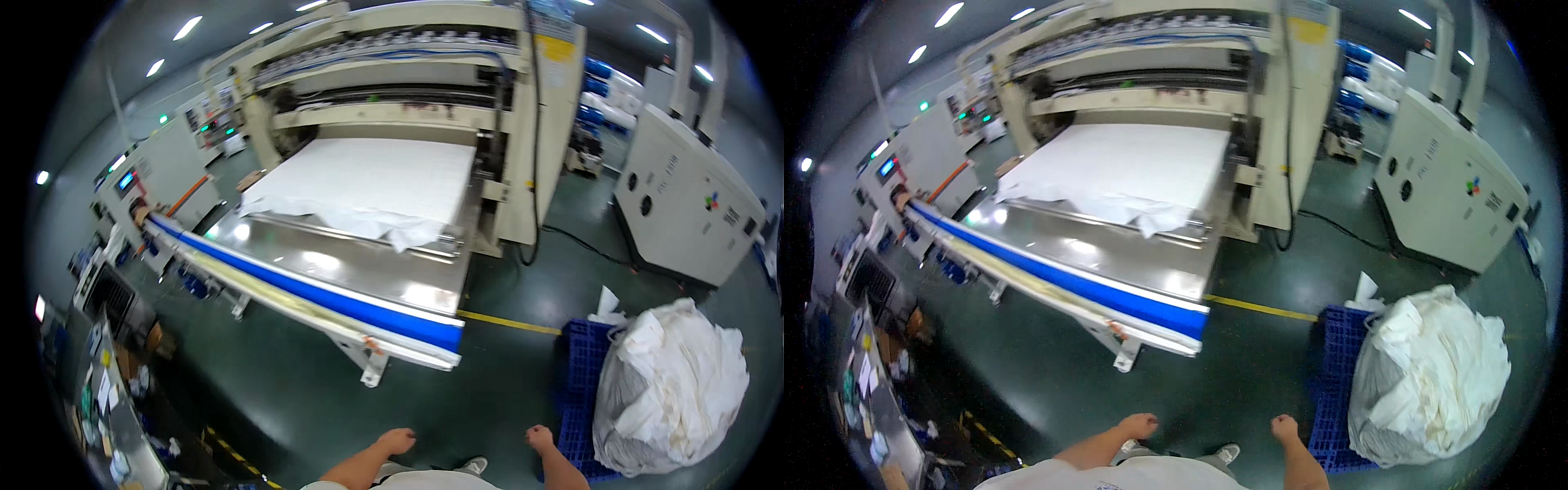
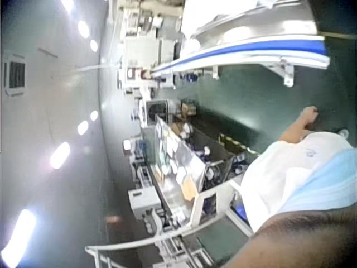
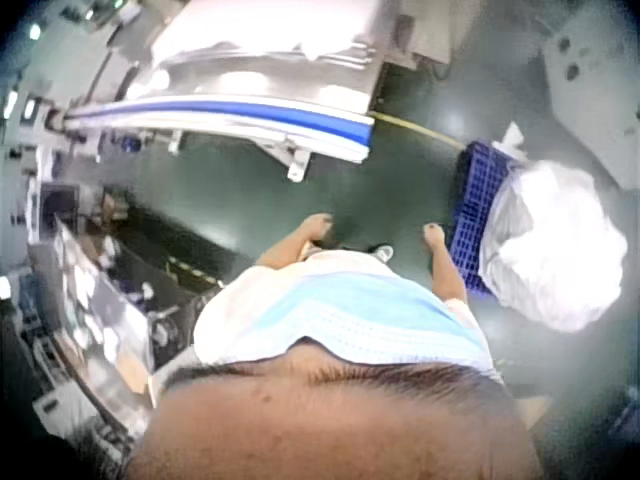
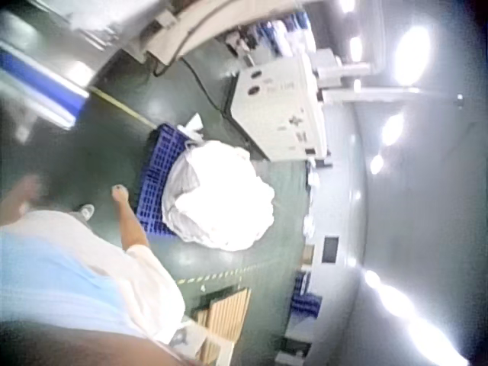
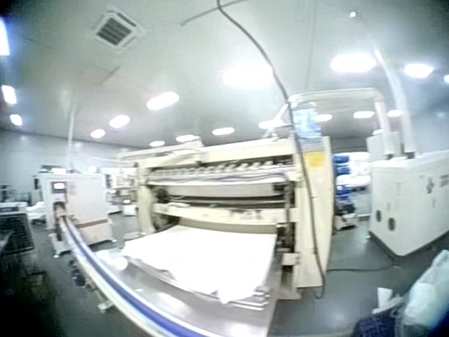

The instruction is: The person repeatedly feeds large white sheets of paper into a large industrial machine. They align the sheets on a metal tray and push them into the rollers, occasionally adjusting the stack and smoothing the paper to ensure proper feeding.

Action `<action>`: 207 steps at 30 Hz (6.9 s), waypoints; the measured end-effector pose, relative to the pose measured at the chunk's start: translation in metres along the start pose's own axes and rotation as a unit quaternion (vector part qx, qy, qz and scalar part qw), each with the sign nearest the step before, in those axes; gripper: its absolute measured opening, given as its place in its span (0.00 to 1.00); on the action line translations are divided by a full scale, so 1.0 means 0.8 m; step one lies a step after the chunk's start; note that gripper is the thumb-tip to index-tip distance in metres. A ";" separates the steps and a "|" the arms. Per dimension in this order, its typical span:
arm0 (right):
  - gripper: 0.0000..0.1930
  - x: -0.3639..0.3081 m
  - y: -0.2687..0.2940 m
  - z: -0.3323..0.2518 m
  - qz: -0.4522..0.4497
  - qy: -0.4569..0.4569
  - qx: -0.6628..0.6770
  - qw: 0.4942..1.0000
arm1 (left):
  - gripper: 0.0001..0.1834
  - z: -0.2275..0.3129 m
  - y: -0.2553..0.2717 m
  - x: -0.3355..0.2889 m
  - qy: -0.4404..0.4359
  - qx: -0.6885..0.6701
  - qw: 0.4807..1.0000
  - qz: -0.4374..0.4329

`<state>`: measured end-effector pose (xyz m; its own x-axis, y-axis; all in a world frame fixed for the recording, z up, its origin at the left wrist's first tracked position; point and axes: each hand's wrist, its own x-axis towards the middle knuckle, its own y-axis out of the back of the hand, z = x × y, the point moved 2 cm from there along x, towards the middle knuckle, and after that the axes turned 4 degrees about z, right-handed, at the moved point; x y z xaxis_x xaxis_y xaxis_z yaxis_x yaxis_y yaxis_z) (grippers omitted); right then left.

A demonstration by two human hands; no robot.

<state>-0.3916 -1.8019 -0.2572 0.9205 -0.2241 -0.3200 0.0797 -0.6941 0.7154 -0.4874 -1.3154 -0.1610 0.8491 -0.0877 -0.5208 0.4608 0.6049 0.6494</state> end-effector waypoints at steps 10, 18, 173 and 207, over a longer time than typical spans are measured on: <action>0.19 -0.220 -0.308 -0.276 -0.441 0.147 -0.331 0.821 | 0.24 -0.422 0.032 -0.263 0.334 -0.040 0.942 -0.016; 0.18 -0.257 -0.402 -0.507 -0.439 0.317 -0.292 0.789 | 0.26 -0.544 0.018 -0.310 0.327 -0.008 0.944 -0.050; 0.15 0.117 -1.109 -1.764 -0.096 0.399 -0.193 0.891 | 0.16 -1.053 1.416 0.397 -0.144 0.343 0.855 0.361; 0.15 0.430 -0.348 -1.028 -0.022 -0.092 -0.566 0.819 | 0.16 -1.127 1.459 0.482 0.062 0.485 0.844 0.221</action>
<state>0.2174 -1.1230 -0.0552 0.8423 -0.3869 -0.3752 0.5108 0.3511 0.7847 0.1449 0.0702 -0.1030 0.9875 0.0977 -0.1236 0.1519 -0.3811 0.9120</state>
